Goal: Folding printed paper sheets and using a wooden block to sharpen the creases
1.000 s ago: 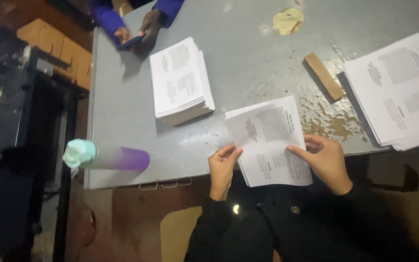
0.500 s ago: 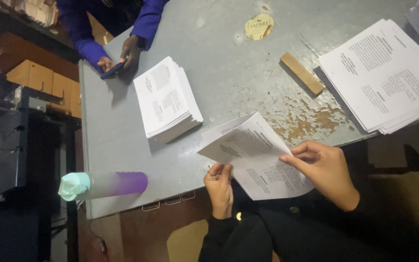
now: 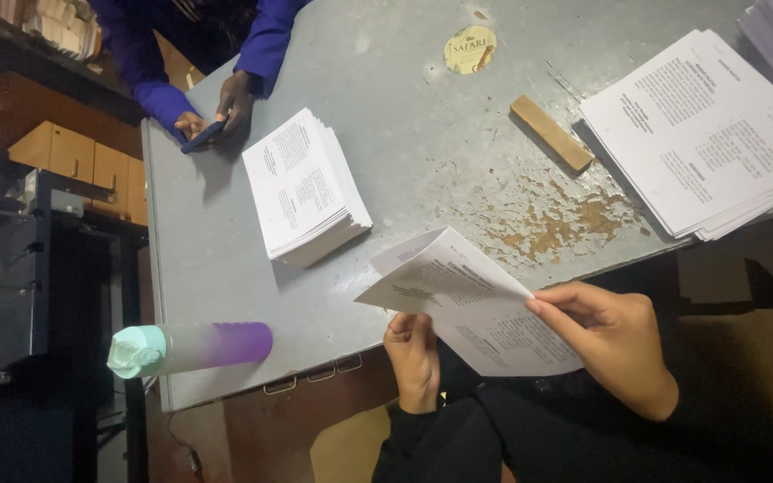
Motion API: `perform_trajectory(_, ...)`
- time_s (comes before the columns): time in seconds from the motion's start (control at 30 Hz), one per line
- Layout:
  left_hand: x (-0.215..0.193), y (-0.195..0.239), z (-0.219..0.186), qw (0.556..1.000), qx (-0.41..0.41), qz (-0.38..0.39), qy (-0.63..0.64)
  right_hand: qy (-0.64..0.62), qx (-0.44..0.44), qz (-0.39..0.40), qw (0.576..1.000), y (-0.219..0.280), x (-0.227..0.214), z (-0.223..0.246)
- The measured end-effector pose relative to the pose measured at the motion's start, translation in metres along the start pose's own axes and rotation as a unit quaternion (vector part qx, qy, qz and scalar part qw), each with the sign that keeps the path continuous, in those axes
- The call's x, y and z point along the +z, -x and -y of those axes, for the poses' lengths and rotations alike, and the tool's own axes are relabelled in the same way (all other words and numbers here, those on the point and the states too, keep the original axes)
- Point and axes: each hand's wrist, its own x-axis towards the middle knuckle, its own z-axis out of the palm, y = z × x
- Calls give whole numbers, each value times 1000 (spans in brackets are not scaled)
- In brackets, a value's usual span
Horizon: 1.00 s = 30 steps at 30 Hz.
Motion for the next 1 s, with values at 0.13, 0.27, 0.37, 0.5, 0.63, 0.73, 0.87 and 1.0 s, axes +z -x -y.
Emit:
perform_trajectory(0.13, 8, 5, -9, 1000, 8, 10, 7, 37, -59, -13, 998, 4, -1, 3)
perform_trajectory(0.27, 12, 9, -13, 999, 33, -5, -23, 45, -61, -23, 997, 6, 0, 2)
perform_trajectory(0.37, 12, 11, -12, 998, 58, 3, -13, 40, -48, -27, 998, 8, 1, 2)
perform_trajectory(0.5, 16, 14, -17, 998, 60, -4, -10, 43, -48, -27, 998, 9, 1, 3)
perform_trajectory(0.63, 14, 14, -18, 998, 58, 2, -5, 26, -62, -36, 997, 9, 1, 10)
perform_trajectory(0.73, 13, 15, -19, 998, 60, 2, -21, -14, -10, -32, 999, 8, 2, 17)
perform_trajectory(0.87, 15, 15, -24, 999, 45, -10, -16, -52, 1, -17, 999, 10, 0, 14)
perform_trajectory(1.0, 17, 16, -28, 999, 38, -4, -22, 4, -58, -26, 998, 9, -2, 25)
